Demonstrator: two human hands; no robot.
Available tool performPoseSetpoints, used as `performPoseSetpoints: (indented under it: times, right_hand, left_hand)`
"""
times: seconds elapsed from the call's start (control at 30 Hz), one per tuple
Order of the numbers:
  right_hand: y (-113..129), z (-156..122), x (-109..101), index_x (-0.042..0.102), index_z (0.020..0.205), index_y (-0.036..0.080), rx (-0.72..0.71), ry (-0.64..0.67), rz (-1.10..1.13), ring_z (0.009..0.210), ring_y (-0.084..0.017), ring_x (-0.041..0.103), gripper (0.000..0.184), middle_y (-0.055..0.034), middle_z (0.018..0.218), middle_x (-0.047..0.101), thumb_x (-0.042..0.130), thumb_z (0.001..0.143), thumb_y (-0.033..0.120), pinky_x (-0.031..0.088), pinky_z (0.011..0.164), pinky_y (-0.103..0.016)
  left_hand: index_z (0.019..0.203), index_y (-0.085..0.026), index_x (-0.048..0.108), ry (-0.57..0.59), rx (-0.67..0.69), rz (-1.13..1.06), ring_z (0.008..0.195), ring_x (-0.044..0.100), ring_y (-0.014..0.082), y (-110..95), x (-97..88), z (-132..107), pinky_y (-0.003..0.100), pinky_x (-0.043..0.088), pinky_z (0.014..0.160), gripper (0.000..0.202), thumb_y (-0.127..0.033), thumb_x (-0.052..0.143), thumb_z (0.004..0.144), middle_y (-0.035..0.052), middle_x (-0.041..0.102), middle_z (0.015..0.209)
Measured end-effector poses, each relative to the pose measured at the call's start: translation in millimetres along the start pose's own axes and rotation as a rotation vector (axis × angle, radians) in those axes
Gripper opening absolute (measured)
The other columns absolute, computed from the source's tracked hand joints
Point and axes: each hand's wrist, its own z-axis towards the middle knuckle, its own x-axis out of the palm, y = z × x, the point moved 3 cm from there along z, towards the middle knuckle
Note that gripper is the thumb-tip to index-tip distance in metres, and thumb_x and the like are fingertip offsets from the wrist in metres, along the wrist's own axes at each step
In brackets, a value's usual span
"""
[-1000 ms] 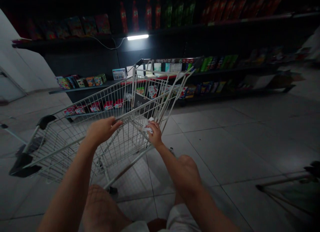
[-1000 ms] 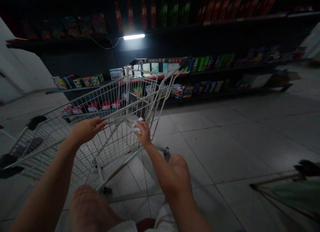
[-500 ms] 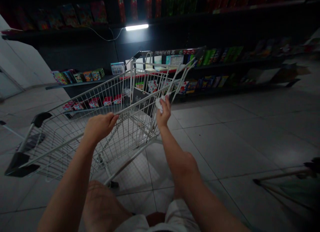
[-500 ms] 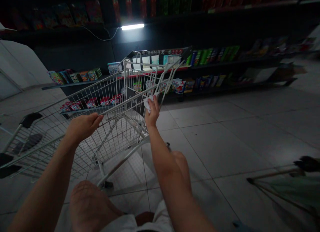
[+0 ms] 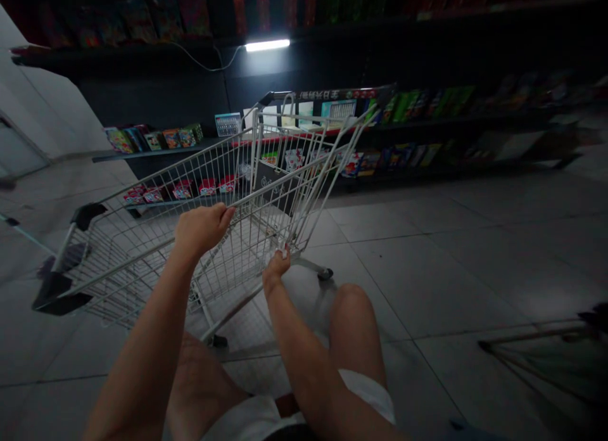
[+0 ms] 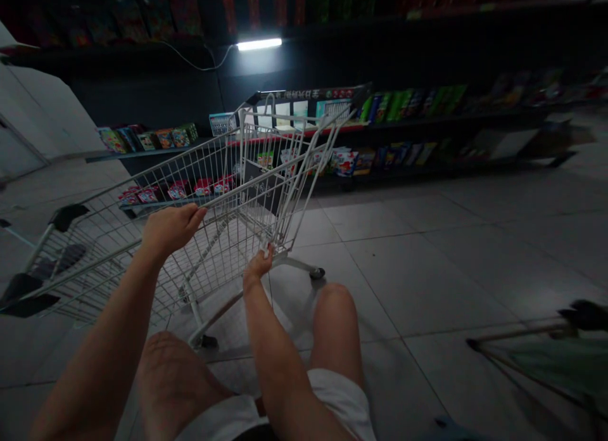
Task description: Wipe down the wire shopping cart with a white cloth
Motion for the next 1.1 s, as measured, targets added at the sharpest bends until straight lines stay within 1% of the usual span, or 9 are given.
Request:
performPoseSetpoints:
  times: [0.13, 0.27, 0.43, 0.53, 0.63, 0.77, 0.9, 0.97, 1.1]
  right_hand:
    - [62.1, 21.6, 25.8, 0.053, 0.134, 0.013, -0.136, -0.102, 0.033, 0.137, -0.021, 0.043, 0.052, -0.0134, 0.140, 0.052, 0.039, 0.084, 0.023, 0.038, 0.112, -0.046]
    - [100.0, 16.3, 22.6, 0.056, 0.132, 0.018, -0.520, 0.083, -0.019, 0.147, -0.020, 0.027, 0.049, -0.0094, 0.150, 0.041, 0.040, 0.085, 0.020, 0.027, 0.120, -0.046]
    - [66.4, -7.7, -2.5, 0.061, 0.125, 0.013, -0.624, 0.196, -0.127, 0.147, -0.024, 0.026, 0.045, -0.0128, 0.147, 0.045, 0.040, 0.087, 0.028, 0.030, 0.117, -0.049]
    - [39.0, -19.9, -8.0, 0.061, 0.124, 0.013, -0.501, 0.188, -0.136, 0.142, -0.023, 0.035, 0.048, -0.0139, 0.145, 0.047, 0.040, 0.082, 0.023, 0.033, 0.116, -0.048]
    - [39.5, -19.8, -9.1, 0.063, 0.121, 0.012, -0.312, 0.083, -0.084, 0.132, -0.023, 0.049, 0.050, -0.0154, 0.136, 0.055, 0.040, 0.077, 0.018, 0.038, 0.113, -0.049]
    - [105.4, 15.4, -1.6, 0.063, 0.118, 0.016, -0.383, -0.094, 0.077, 0.129, -0.023, 0.050, 0.047, -0.0122, 0.130, 0.058, 0.042, 0.077, 0.015, 0.038, 0.112, -0.049]
    - [164.6, 56.0, 17.8, 0.061, 0.122, 0.021, -0.610, -0.012, 0.112, 0.136, -0.021, 0.043, 0.050, -0.0080, 0.139, 0.050, 0.039, 0.078, 0.011, 0.038, 0.114, -0.046]
    - [159.5, 55.3, 19.8, 0.061, 0.122, 0.021, -0.664, 0.054, 0.040, 0.139, -0.021, 0.040, 0.049, -0.0082, 0.139, 0.050, 0.040, 0.079, 0.011, 0.035, 0.116, -0.048]
    - [99.8, 19.2, -0.5, 0.066, 0.116, 0.019, -0.723, 0.175, -0.126, 0.138, -0.023, 0.040, 0.043, -0.0097, 0.136, 0.055, 0.043, 0.081, 0.013, 0.035, 0.116, -0.047]
  left_hand:
    - [0.096, -0.020, 0.065, -0.014, -0.001, -0.001, 0.080, 0.068, 0.0311, 1.3, 0.4, -1.8, 0.037, 0.044, 0.064, 0.065, -0.058, 0.012, 0.095, 0.0118, 0.072, 0.086]
    - [0.096, -0.020, 0.066, -0.001, -0.017, 0.006, 0.079, 0.068, 0.0314, 3.5, 1.7, -2.2, 0.037, 0.045, 0.065, 0.067, -0.059, 0.011, 0.095, 0.0122, 0.071, 0.084]
    - [0.099, -0.021, 0.067, 0.006, -0.012, 0.000, 0.081, 0.068, 0.0307, 5.8, 3.0, -2.2, 0.038, 0.045, 0.067, 0.066, -0.058, 0.012, 0.095, 0.0121, 0.072, 0.086]
    - [0.100, -0.021, 0.066, 0.008, -0.020, -0.003, 0.082, 0.068, 0.0310, 6.6, 2.5, -3.2, 0.037, 0.045, 0.067, 0.065, -0.058, 0.013, 0.095, 0.0121, 0.072, 0.088]
    - [0.098, -0.022, 0.066, 0.006, -0.014, -0.005, 0.082, 0.068, 0.0317, 6.6, 1.6, -4.8, 0.037, 0.045, 0.065, 0.065, -0.058, 0.012, 0.095, 0.0118, 0.072, 0.088]
    - [0.097, -0.022, 0.066, 0.000, -0.005, -0.002, 0.080, 0.068, 0.0301, 6.3, 0.7, -7.9, 0.035, 0.044, 0.064, 0.066, -0.059, 0.011, 0.095, 0.0109, 0.072, 0.087]
    - [0.095, -0.022, 0.066, -0.008, 0.000, 0.015, 0.078, 0.068, 0.0299, 6.3, -0.3, -10.6, 0.035, 0.043, 0.062, 0.066, -0.058, 0.011, 0.096, 0.0106, 0.072, 0.084]
    - [0.095, -0.022, 0.066, -0.006, 0.003, 0.022, 0.078, 0.068, 0.0295, 6.7, -0.4, -11.1, 0.035, 0.043, 0.062, 0.066, -0.057, 0.010, 0.096, 0.0106, 0.072, 0.084]
    - [0.097, -0.022, 0.066, 0.001, 0.004, 0.015, 0.079, 0.068, 0.0285, 7.1, -0.4, -11.0, 0.035, 0.044, 0.064, 0.066, -0.058, 0.010, 0.096, 0.0104, 0.072, 0.086]
